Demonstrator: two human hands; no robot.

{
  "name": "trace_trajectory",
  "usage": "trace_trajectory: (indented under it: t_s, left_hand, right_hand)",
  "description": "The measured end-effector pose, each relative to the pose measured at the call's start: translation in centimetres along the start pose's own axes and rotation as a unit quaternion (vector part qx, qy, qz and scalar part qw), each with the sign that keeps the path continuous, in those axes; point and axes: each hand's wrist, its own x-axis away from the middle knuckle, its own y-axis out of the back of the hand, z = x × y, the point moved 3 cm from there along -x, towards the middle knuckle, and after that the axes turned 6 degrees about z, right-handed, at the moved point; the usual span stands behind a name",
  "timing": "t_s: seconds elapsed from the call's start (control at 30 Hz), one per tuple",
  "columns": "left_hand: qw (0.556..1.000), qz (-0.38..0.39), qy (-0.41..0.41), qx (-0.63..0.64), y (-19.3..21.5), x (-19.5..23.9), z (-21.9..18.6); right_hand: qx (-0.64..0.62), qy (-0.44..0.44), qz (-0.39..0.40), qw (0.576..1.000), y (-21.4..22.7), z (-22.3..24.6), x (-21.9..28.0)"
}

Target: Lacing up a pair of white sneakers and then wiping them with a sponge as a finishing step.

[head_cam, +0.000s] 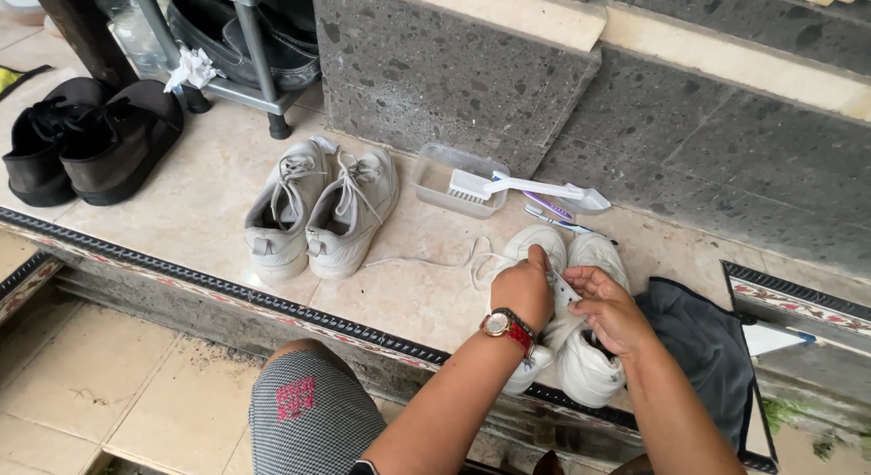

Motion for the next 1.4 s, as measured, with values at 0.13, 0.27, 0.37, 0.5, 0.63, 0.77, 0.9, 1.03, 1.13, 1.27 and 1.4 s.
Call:
trace_trajectory:
  t_s: [0.13, 0.27, 0.37, 0.5, 0.63, 0.77, 0.9, 1.03, 1.13, 1.27, 1.4]
  left_hand:
    - [1.000, 0.000, -0.007, 0.005, -0.1, 0.1, -0.1]
    - [0.999, 0.018, -0.006, 0.038, 0.1, 0.0, -0.1]
    - [0.998, 0.029, -0.001, 0.063, 0.8, 0.5, -0.2]
    - [0.994, 0.042, 0.009, 0.097, 1.8, 1.1, -0.6]
    - [0.992, 0.052, 0.008, 0.118, 2.2, 1.1, -0.4]
    - [0.985, 0.039, 0.013, 0.169, 2.7, 1.5, -0.4]
    - [0.978, 0.049, 0.011, 0.202, 2.4, 1.2, -0.1]
    - [0.984, 0.022, -0.004, 0.177, 0.5, 0.1, 0.9]
    - [0.971, -0.032, -0.006, 0.239, 0.7, 0.4, 1.0]
    - [0.943, -0.145, -0.048, 0.297, 1.4, 0.8, 1.1]
    - [0.946, -0.198, -0.064, 0.248, 0.0, 0.1, 2.3]
  right_hand:
    - [-0.007, 0.000, -0.004, 1.000, 0.0, -0.1, 0.0]
    - [-0.026, -0.001, -0.006, 1.000, 0.1, -0.3, -0.1]
    - [-0.064, -0.011, -0.015, 0.998, -0.7, 0.4, 0.3]
    - [-0.052, -0.020, -0.042, 0.998, -1.6, 0.3, 0.1]
    - [-0.008, -0.018, -0.092, 0.996, -1.3, -0.9, -1.3]
    - [0.010, -0.004, -0.110, 0.994, -0.4, -2.6, -2.5]
    - [-0.022, 0.007, -0.108, 0.994, -1.2, -1.7, -2.4]
    - [-0.063, 0.067, -0.107, 0.990, -2.6, 0.8, -1.0]
    - [-0.100, 0.130, -0.094, 0.982, -2.6, 2.8, 0.1]
    - [-0.185, 0.107, -0.075, 0.974, -0.8, 1.4, -0.8]
    - [-0.025, 0.177, -0.142, 0.974, -0.6, 2.9, -0.7]
